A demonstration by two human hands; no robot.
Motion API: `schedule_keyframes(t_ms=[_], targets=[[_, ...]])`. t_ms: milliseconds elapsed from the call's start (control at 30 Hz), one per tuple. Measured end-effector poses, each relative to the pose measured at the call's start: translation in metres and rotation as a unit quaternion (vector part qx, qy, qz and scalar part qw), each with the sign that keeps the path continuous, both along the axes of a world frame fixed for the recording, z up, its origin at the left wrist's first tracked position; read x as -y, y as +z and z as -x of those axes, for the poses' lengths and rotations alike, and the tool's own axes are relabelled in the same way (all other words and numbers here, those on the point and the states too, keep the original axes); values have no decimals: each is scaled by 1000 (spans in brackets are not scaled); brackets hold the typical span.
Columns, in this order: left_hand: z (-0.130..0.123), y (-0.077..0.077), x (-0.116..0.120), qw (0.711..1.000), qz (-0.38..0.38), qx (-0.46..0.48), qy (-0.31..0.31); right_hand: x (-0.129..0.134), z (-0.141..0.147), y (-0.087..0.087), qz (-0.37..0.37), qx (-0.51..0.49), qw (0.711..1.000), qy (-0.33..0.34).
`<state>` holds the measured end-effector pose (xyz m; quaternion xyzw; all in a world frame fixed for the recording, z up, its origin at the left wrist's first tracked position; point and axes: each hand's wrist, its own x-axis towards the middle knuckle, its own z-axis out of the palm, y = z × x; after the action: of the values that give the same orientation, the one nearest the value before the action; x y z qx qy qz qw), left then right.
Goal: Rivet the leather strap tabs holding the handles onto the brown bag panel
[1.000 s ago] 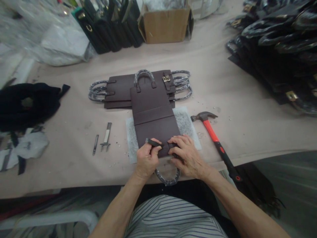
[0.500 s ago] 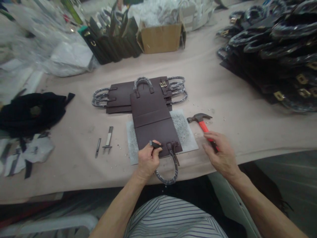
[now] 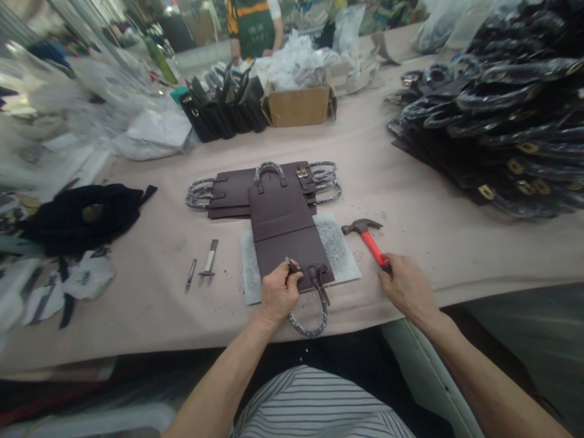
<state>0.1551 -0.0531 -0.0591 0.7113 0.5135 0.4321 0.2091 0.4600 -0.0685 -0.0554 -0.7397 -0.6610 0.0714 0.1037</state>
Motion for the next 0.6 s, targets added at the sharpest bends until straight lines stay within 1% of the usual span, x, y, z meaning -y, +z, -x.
schedule_keyframes(t_ms=[100,200,267,333,367,400,467,533,600], targets=[[1,0,-1,1000,2,13,-16,-5,-2,0,9,18,1000,-8],[3,0,-3,999,24,27,-23,-8,2,0,-26,34,999,9],[5,1,-6,997,55,43,-26,-7,12,6,-75,12,996,49],[7,3,-10,993,92,65,-27,-4,29,18,-126,-40,984,117],[8,4,-12,991,110,77,-27,-1,41,26,-139,-64,976,156],[8,5,-14,988,126,86,-26,2,53,34,-140,-81,967,199],[9,7,-17,984,149,97,-28,8,78,47,-107,-86,954,267],[10,8,-18,982,158,102,-29,12,100,54,-62,-71,948,303],[10,8,-17,983,152,103,-28,14,114,52,-42,-51,947,313]])
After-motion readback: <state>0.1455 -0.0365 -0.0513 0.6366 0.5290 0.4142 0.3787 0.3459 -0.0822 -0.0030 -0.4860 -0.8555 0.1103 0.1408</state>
